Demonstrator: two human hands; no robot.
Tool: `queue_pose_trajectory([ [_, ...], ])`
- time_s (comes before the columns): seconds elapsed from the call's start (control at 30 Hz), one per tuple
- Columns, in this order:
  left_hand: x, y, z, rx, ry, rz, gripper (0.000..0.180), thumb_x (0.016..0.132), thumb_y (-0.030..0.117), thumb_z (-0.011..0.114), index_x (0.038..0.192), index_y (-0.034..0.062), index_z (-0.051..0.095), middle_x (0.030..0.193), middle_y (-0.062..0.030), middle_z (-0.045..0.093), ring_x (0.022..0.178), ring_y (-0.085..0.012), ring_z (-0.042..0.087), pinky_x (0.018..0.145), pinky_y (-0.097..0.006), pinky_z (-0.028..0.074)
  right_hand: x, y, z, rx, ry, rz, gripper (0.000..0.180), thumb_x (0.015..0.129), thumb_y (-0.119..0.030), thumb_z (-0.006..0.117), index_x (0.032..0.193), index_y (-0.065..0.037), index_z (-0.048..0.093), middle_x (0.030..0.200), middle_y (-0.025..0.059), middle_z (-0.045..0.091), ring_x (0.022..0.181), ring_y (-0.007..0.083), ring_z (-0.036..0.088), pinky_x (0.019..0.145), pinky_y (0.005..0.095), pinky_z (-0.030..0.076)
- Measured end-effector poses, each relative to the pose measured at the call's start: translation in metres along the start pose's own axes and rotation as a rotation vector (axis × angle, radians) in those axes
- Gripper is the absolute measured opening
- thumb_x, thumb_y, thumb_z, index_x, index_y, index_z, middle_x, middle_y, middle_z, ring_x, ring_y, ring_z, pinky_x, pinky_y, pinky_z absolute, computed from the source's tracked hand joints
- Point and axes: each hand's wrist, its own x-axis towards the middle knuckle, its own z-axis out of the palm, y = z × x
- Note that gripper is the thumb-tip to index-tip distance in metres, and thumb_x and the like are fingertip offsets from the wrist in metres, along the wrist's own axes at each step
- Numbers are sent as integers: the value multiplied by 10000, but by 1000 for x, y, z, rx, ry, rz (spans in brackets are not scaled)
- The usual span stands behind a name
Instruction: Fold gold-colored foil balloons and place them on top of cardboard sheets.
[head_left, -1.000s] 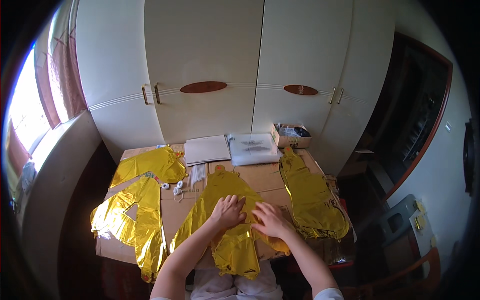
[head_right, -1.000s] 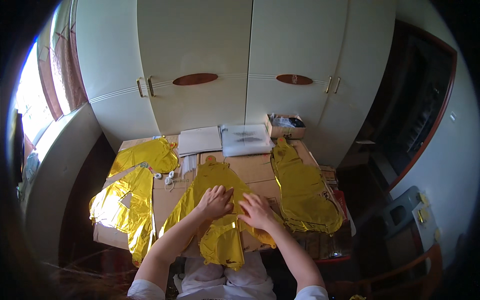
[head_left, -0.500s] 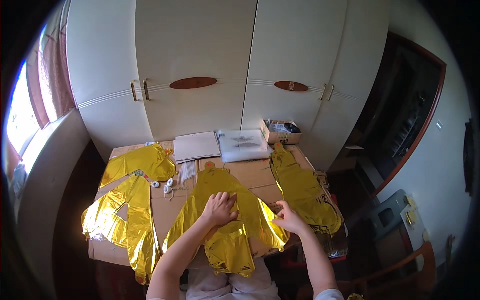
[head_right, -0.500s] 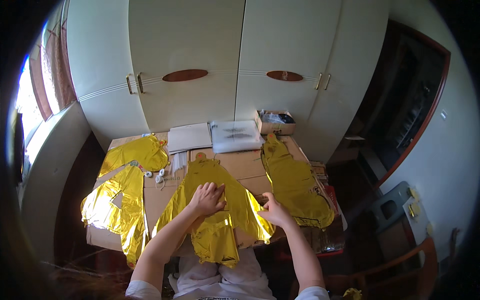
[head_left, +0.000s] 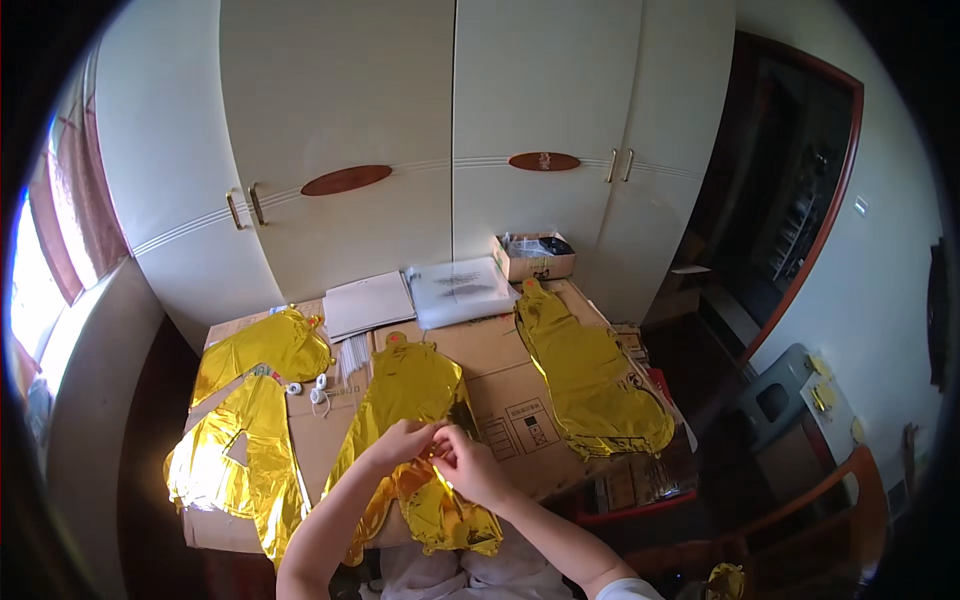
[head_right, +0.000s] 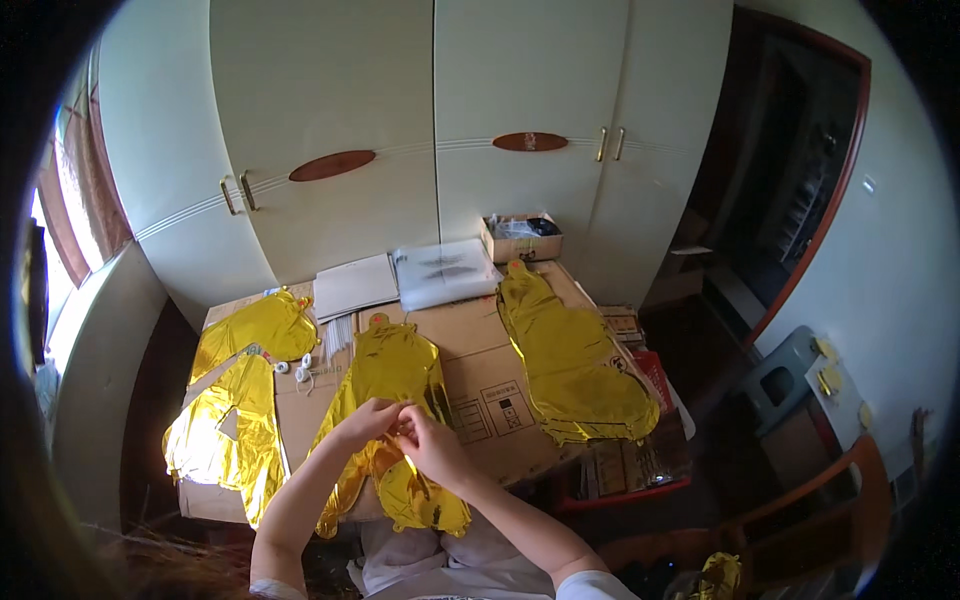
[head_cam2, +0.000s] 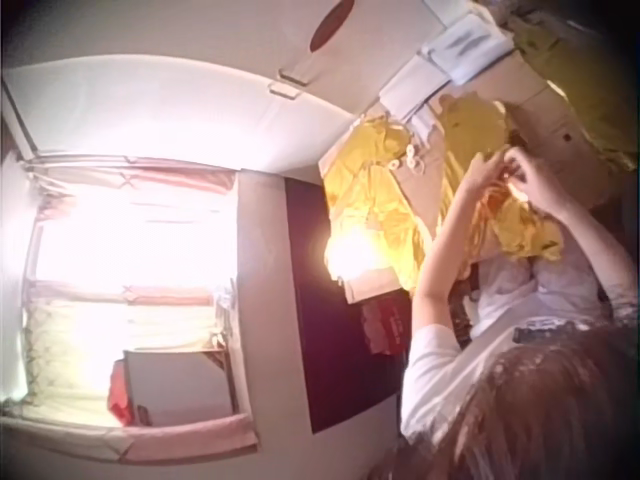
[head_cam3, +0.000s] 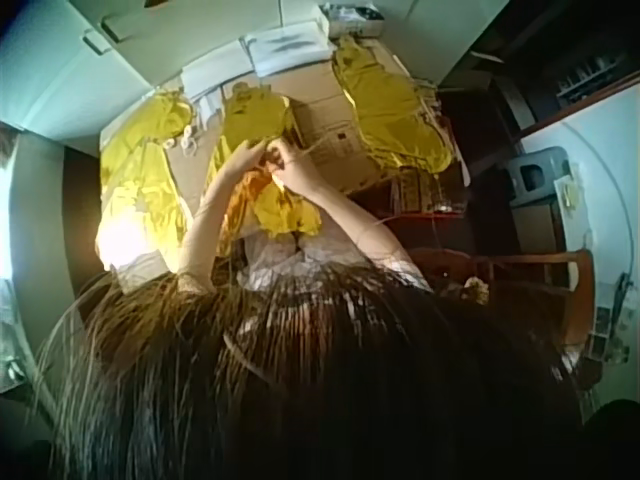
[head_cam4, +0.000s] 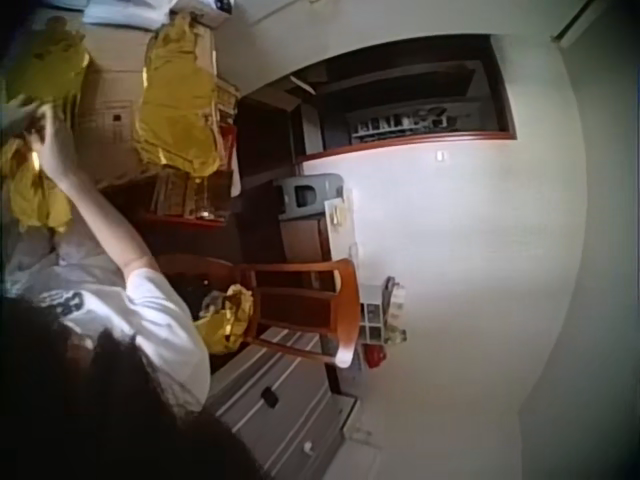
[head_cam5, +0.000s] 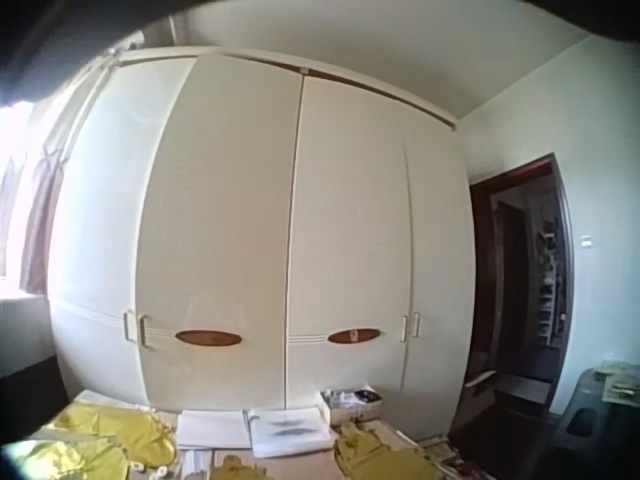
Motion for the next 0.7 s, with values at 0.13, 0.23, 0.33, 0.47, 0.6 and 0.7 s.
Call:
queue_pose_trajectory([
  [0.13, 1, -27, 0, 6, -40, 69, 315, 851, 256, 617, 787, -51, 640, 636, -64, 569, 587, -118, 517, 536, -280, 424, -5, 0, -3, 69, -118, 3, 303, 877, -98, 667, 1141, -30, 535, 898, 90, 671, 758, 142, 669, 669, 279, 537],
  [0.23, 0, -34, -3, 65, 35, 57, 296, 832, 244, 649, 795, -49, 642, 623, -47, 542, 586, -122, 498, 545, -309, 419, 4, 20, -34, -43, -20, -10, 254, 921, -181, 617, 1125, -33, 588, 949, 98, 691, 769, 178, 682, 662, 291, 547],
  [0.33, -1, -35, -4, 78, 59, 1, 305, 832, 256, 653, 796, -47, 644, 623, -45, 540, 582, -128, 498, 553, -323, 423, 17, 61, -63, -256, 10, -131, 225, 916, -140, 612, 1126, -64, 634, 999, 101, 686, 839, 173, 674, 683, 283, 547],
  [0.47, -6, -25, -4, 170, 34, -10, 328, 826, 280, 662, 797, -46, 644, 621, -54, 545, 575, -143, 502, 559, -332, 430, 13, 85, -69, -449, -97, -354, 210, 872, -230, 654, 1013, -80, 694, 1068, 57, 686, 1046, 242, 610, 916, 393, 460],
  [0.6, -9, -21, -2, 203, 45, -9, 327, 820, 294, 688, 722, -11, 624, 574, -31, 503, 534, -107, 454, 502, -300, 386, 6, 89, -62, -457, -108, -323, 247, 851, -286, 680, 1004, -94, 703, 1107, 20, 677, 1105, 218, 579, 950, 384, 433],
  [0.7, -2, -31, 0, 263, 60, 15, 337, 806, 301, 704, 711, -11, 621, 570, -36, 505, 526, -112, 457, 497, -306, 391, 5, 95, -61, -516, -95, -311, 286, 836, -319, 693, 1028, -107, 699, 1149, 10, 662, 1141, 213, 556, 977, 387, 408],
])
